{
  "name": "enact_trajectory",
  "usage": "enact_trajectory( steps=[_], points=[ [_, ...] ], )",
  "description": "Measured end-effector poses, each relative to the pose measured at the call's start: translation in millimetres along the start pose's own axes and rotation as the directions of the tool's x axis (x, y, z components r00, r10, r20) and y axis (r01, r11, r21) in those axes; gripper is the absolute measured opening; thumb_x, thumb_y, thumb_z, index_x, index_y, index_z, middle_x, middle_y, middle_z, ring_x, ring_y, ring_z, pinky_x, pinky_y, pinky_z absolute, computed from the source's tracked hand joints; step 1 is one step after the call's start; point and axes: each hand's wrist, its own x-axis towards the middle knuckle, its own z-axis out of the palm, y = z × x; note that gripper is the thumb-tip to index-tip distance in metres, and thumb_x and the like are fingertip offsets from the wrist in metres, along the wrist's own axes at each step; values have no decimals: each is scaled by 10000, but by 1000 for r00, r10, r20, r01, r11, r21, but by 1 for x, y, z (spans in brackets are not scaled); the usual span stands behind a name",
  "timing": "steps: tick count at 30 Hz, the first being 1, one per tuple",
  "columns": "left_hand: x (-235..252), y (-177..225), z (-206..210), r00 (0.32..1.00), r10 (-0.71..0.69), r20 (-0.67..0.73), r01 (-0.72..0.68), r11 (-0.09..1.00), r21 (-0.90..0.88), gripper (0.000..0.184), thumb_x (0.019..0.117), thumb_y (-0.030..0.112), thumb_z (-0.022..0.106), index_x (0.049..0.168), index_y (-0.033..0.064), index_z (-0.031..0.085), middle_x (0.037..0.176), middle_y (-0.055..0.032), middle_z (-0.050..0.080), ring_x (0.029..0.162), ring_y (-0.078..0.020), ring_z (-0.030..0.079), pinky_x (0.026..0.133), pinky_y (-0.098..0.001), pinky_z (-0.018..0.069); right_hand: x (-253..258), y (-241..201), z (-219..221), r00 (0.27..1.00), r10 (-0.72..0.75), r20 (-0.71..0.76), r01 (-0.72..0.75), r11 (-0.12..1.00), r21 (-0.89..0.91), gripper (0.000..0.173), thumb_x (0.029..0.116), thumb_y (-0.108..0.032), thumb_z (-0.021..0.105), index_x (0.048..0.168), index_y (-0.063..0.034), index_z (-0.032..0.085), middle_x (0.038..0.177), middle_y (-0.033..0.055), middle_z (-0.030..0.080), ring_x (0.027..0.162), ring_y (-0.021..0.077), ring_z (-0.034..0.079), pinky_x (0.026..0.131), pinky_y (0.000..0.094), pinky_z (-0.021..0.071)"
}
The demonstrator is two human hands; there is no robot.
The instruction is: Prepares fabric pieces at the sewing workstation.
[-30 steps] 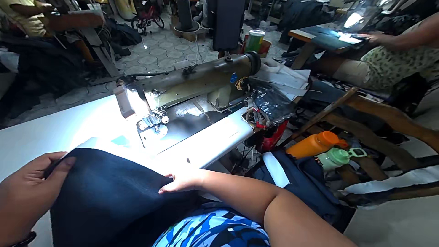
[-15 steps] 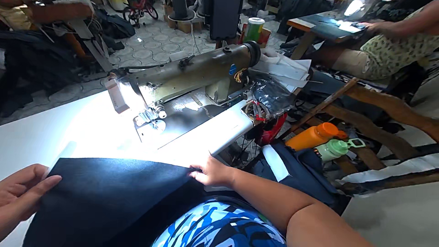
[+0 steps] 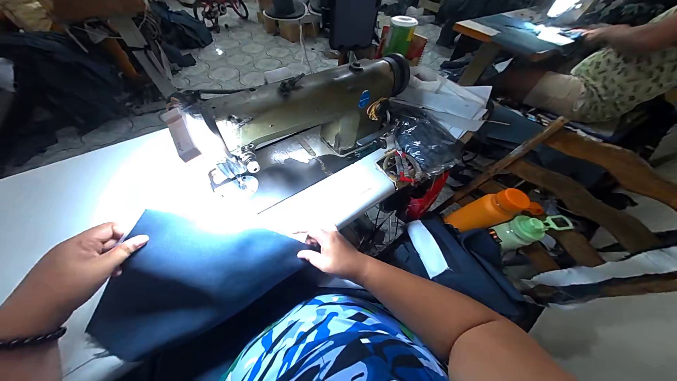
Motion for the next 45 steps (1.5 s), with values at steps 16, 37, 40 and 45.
enact_trajectory(
  steps=[16, 37, 40, 45],
  points=[
    [-3, 54, -5, 989, -124, 80, 123, 992, 16, 246, 1073, 245, 550, 928, 48, 566, 682, -61, 566, 560, -134, 562, 536, -312, 488, -13, 22, 8, 992, -61, -113, 54, 996, -67, 233, 957, -230, 653, 912, -26, 754, 899, 112, 716, 895, 199, 670, 845, 359, 542],
    [-1, 53, 11, 998, -28, -61, 29, 999, 20, 152, 1055, 210, 586, 995, 72, 605, 651, -12, 515, 579, -108, 487, 578, -327, 421, -10, 31, 3, 987, 138, -78, -119, 971, 209, 141, 930, -141, 708, 913, -4, 739, 830, 35, 718, 723, 38, 680, 716, 217, 594],
    [-1, 55, 9, 998, -7, -70, 9, 999, 33, 146, 1058, 206, 579, 991, 77, 597, 677, -18, 532, 627, -115, 517, 625, -348, 445, -10, 33, 3, 987, 113, -118, -90, 979, 181, 138, 919, -158, 718, 901, -24, 746, 828, 28, 716, 735, 35, 675, 719, 221, 588],
    [-1, 51, 10, 998, 32, -61, -33, 999, -20, 107, 1059, 188, 572, 1031, 88, 598, 695, -8, 563, 641, -88, 545, 640, -321, 470, -11, 35, 4, 981, 124, -148, -95, 978, 188, 129, 905, -156, 736, 905, -27, 748, 821, 22, 720, 717, 27, 670, 708, 216, 587]
  ],
)
